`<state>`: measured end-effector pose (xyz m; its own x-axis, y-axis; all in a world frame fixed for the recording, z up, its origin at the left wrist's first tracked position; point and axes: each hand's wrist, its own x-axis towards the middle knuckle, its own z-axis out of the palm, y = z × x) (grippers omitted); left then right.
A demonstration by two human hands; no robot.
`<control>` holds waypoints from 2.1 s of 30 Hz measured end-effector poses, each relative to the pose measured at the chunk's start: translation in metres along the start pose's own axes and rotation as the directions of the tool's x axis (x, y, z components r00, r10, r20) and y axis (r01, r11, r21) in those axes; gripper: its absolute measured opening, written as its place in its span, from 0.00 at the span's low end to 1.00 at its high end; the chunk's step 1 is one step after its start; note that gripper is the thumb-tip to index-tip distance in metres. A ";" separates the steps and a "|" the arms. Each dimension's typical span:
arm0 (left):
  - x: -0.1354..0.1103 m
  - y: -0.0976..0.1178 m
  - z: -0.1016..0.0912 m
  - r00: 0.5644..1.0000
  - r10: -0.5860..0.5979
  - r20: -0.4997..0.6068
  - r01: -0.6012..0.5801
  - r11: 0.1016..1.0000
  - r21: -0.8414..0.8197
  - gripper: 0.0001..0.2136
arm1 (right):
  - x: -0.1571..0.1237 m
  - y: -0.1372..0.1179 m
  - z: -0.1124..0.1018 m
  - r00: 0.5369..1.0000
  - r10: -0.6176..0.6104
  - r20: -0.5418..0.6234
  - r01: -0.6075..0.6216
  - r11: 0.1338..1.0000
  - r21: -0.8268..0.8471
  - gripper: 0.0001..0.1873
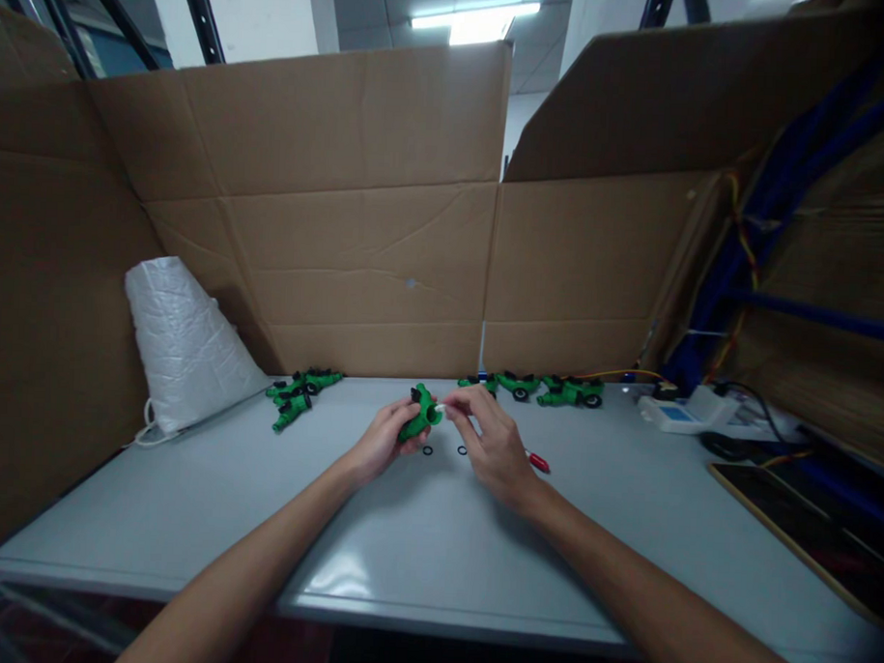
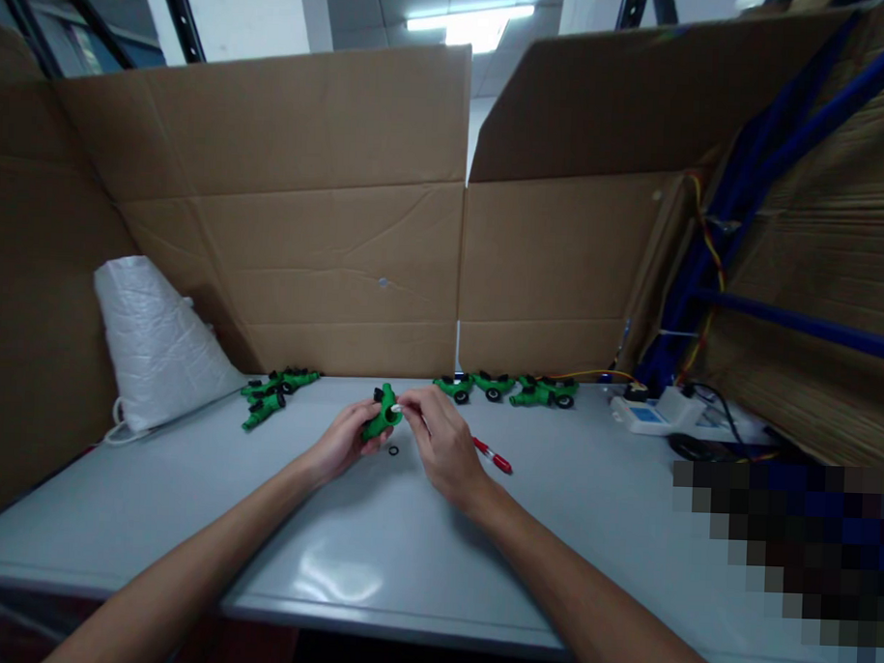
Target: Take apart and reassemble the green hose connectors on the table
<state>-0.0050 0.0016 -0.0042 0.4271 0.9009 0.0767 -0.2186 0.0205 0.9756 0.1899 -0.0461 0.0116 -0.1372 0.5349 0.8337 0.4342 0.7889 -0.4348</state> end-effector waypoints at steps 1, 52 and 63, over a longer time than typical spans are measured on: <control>0.000 0.000 0.001 1.000 0.011 0.007 -0.011 1.000 0.016 0.17 | -0.001 0.001 0.001 1.000 0.001 0.005 -0.001 1.000 0.006 0.06; 0.004 -0.008 0.003 0.986 0.167 0.030 -0.169 0.974 0.150 0.25 | -0.005 0.009 0.007 0.993 0.059 0.100 -0.051 0.995 -0.080 0.07; 0.002 -0.009 -0.001 0.974 0.219 0.051 -0.223 0.914 0.338 0.25 | -0.004 0.008 0.008 0.986 0.132 0.097 -0.132 0.991 -0.003 0.07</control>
<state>-0.0030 0.0040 -0.0126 0.4129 0.8603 0.2989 0.0018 -0.3289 0.9444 0.1867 -0.0394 0.0018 -0.1647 0.6612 0.7319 0.4507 0.7105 -0.5404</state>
